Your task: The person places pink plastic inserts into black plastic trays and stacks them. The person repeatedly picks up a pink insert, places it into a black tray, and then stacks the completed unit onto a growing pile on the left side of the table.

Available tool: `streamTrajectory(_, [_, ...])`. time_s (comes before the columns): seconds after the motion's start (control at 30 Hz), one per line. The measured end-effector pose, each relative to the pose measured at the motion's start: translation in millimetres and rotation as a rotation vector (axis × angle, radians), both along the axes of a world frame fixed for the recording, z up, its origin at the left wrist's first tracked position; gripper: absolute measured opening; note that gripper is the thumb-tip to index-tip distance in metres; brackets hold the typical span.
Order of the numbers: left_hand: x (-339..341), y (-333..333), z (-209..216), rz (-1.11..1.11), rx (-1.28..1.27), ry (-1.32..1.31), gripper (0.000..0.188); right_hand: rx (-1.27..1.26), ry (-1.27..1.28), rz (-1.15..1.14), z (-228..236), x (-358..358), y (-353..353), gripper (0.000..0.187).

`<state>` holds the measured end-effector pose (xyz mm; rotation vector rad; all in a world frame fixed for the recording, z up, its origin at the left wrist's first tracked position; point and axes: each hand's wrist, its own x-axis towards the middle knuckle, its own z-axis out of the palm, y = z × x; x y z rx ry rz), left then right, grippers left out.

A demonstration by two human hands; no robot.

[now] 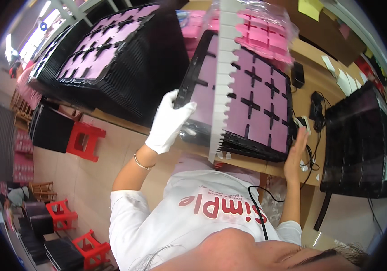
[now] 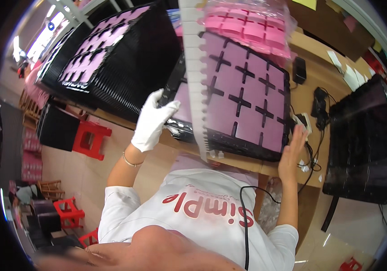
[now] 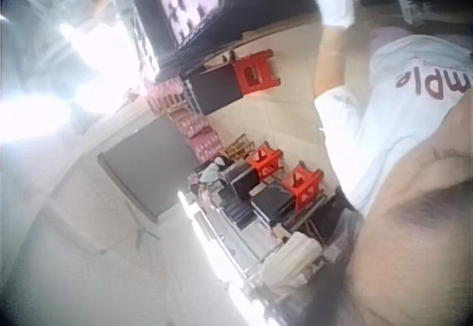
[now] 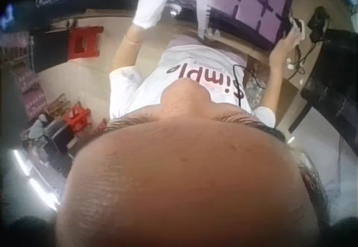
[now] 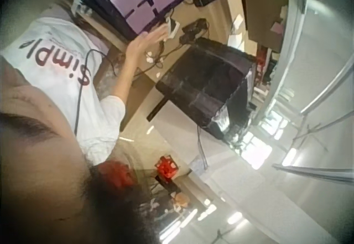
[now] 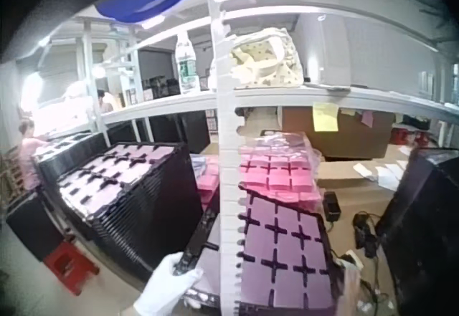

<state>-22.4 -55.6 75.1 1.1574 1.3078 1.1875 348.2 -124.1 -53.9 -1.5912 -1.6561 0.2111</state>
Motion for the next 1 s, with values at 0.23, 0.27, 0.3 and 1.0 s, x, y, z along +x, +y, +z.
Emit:
streamTrajectory(0.23, [-113.4, 8.6, 140.4, 0.402, 0.548, 0.479, 0.04, 0.152, 0.249, 0.005, 37.1, -13.0, -5.9, 0.072])
streamTrajectory(0.27, [-159.7, 19.2, 147.0, 0.471, 0.882, 1.343, 0.045, 0.148, 0.259, 0.011, 33.2, -11.5, -7.7, 0.071])
streamTrajectory(0.3, [-197.7, 59.1, 144.3, 0.394, 0.771, 0.984, 0.057, 0.122, 0.206, -0.049, 55.4, -16.5, -19.7, 0.07])
streamTrajectory(1.0, [-166.2, 36.5, 155.6, -0.114, 0.667, 0.836, 0.044, 0.022, 0.22, 0.028, 24.0, -38.9, -7.2, 0.054])
